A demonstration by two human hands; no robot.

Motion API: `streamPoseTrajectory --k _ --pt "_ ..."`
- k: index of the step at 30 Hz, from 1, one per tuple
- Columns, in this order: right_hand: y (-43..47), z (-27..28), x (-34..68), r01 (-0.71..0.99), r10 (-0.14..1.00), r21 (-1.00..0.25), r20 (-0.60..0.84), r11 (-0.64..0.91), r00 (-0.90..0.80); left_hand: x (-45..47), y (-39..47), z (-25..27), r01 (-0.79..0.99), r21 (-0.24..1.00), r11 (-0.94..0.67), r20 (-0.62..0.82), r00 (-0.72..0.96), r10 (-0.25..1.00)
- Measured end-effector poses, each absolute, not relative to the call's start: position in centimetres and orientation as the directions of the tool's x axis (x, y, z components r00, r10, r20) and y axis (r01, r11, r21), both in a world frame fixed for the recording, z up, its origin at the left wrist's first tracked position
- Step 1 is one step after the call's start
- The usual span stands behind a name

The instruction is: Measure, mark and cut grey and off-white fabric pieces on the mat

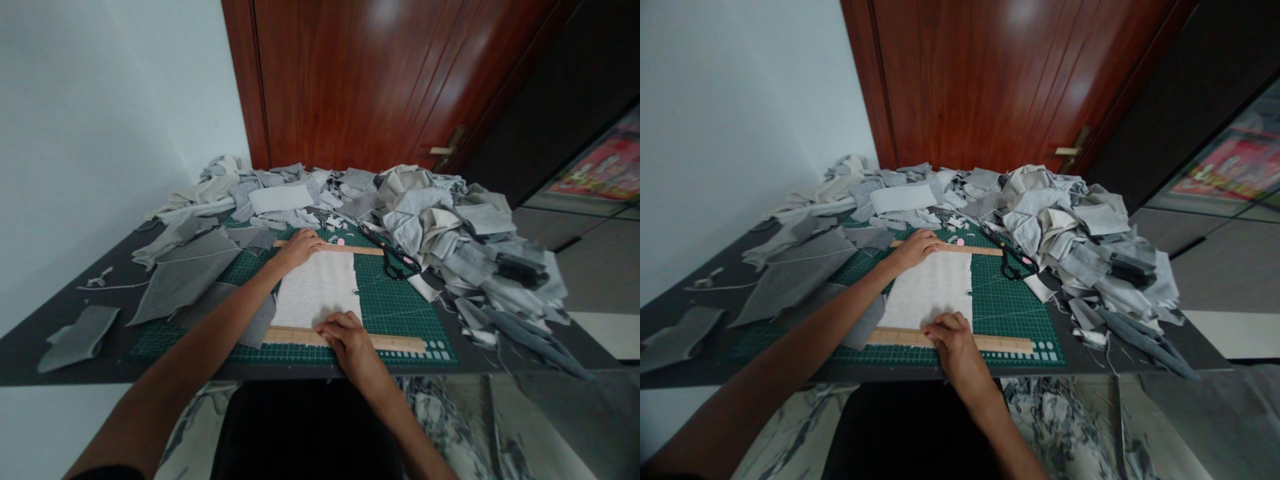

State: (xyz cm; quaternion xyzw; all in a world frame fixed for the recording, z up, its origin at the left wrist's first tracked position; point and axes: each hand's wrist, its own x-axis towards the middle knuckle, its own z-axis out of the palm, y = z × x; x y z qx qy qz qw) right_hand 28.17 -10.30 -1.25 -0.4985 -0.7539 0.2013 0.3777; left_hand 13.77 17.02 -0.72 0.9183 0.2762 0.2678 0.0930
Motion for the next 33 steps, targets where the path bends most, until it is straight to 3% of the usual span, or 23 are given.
streamPoseTrajectory --k 16,33 --pt "-10.7 -1.7 28.0 0.610 0.892 -0.660 0.405 0.439 -0.203 14.2 16.9 0.1 0.515 0.285 -0.809 0.409 0.698 0.588" --pt "-12.3 -1.0 26.9 0.740 0.901 -0.567 0.418 0.361 -0.120 14.9 13.5 0.6 0.657 0.178 -0.733 0.400 0.632 0.664"
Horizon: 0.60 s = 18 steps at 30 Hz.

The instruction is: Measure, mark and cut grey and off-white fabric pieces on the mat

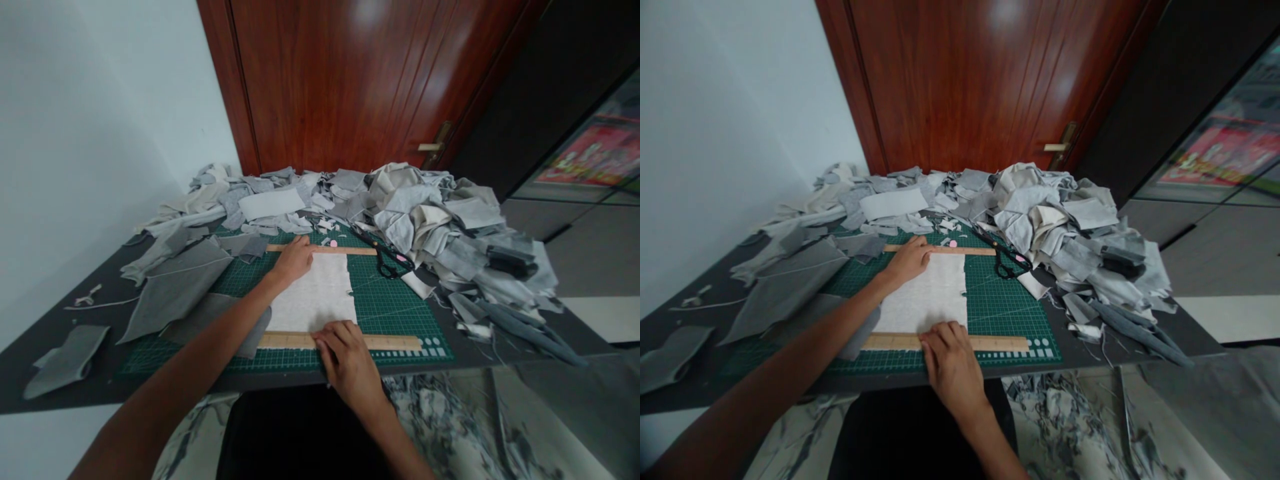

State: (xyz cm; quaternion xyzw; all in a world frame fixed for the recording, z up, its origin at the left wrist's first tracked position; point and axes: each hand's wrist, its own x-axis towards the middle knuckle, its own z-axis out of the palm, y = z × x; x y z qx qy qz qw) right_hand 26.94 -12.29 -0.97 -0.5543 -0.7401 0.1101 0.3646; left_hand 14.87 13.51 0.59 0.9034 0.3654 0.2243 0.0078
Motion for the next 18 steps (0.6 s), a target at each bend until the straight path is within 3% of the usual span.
streamPoseTrajectory --k 6,14,18 --pt "-12.1 -0.4 27.0 0.719 0.902 -0.597 0.421 0.356 -0.097 16.3 12.9 0.4 0.717 0.188 -0.671 0.410 0.563 0.717" --pt "-11.9 -0.4 26.9 0.738 0.894 -0.572 0.438 0.358 -0.094 22.4 12.2 0.2 0.886 0.261 -0.382 0.369 0.274 0.888" --pt "-11.9 -0.6 26.9 0.737 0.885 -0.569 0.458 0.365 -0.085 22.5 12.6 1.2 0.906 0.279 -0.319 0.337 0.219 0.916"
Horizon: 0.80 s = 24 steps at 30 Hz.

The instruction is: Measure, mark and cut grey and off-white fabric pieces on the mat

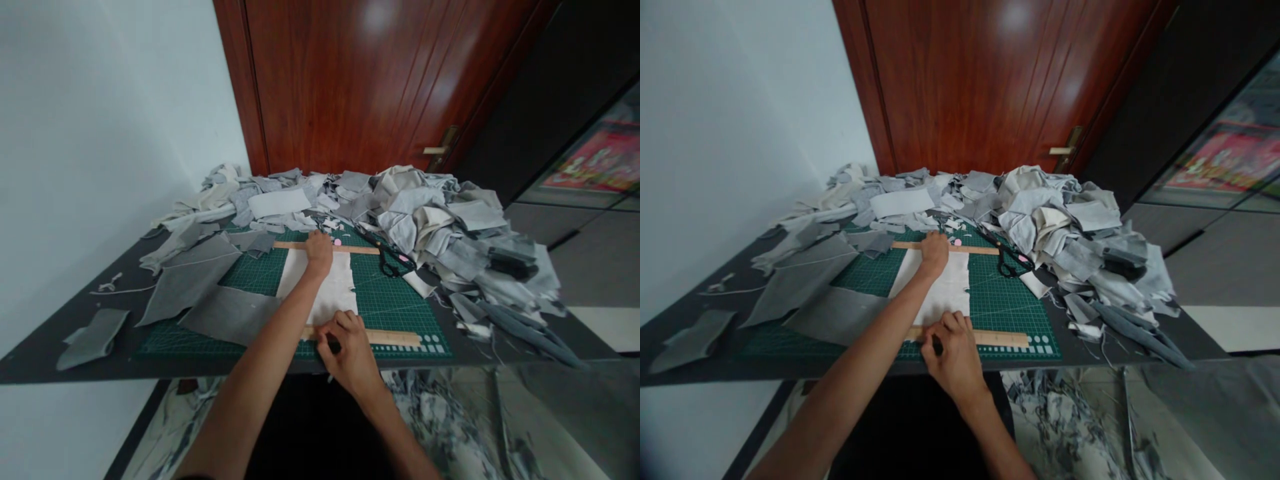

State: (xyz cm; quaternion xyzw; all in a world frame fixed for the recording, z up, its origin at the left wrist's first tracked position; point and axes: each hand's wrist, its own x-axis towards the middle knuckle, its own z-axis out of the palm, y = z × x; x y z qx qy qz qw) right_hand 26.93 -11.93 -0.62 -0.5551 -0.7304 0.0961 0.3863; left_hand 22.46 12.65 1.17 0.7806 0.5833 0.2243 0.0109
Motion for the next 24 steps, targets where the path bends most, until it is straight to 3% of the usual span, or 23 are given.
streamPoseTrajectory --k 24 --pt "-12.0 -0.6 27.3 0.708 0.896 -0.605 0.436 0.364 -0.087 20.5 14.0 0.4 0.839 0.401 -0.369 0.297 0.262 0.918"
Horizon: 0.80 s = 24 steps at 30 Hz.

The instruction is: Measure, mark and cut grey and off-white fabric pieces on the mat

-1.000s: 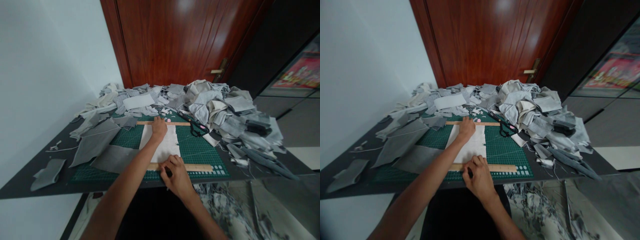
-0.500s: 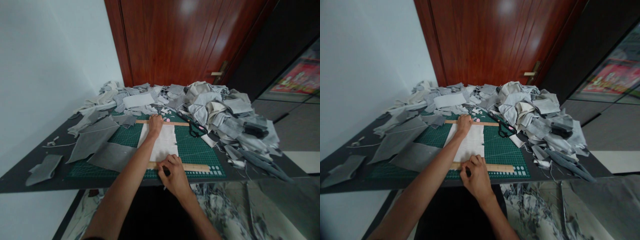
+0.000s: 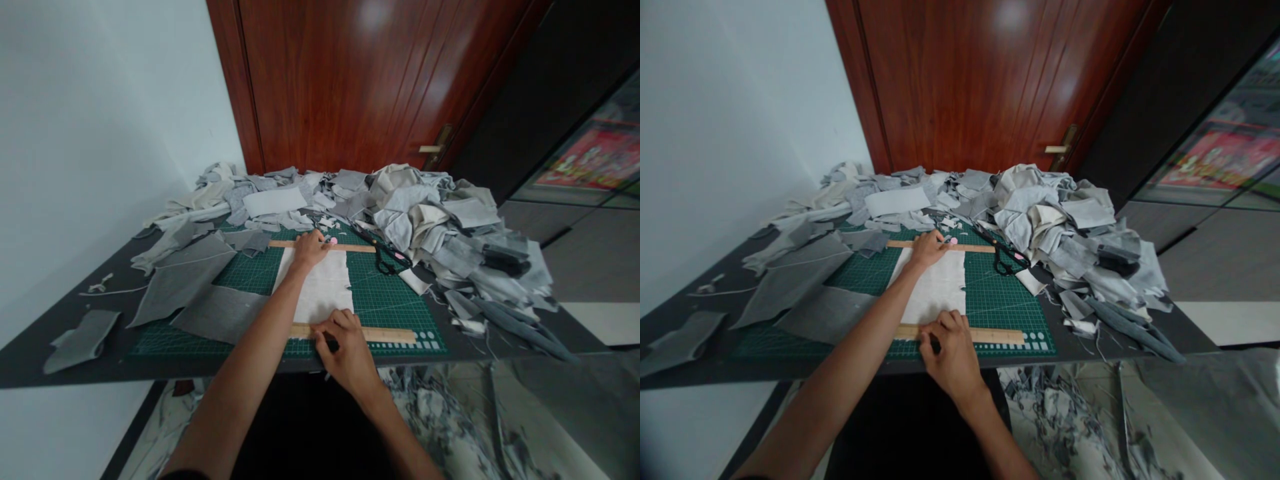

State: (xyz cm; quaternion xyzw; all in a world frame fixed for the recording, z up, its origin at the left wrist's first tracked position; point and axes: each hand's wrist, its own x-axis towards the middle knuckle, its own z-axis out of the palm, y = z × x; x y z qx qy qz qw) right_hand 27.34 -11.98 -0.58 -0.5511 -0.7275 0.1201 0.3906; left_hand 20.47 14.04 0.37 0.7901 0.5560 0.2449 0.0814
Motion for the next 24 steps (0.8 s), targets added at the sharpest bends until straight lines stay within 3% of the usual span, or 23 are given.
streamPoseTrajectory --k 16,24 --pt "-11.9 -0.5 27.9 0.682 0.892 -0.618 0.437 0.391 -0.116 19.8 14.7 0.2 0.749 0.503 -0.432 0.296 0.320 0.900" --pt "-10.4 0.9 29.8 0.587 0.893 -0.682 0.404 0.437 -0.197 19.7 14.5 0.1 0.731 0.524 -0.437 0.315 0.310 0.897"
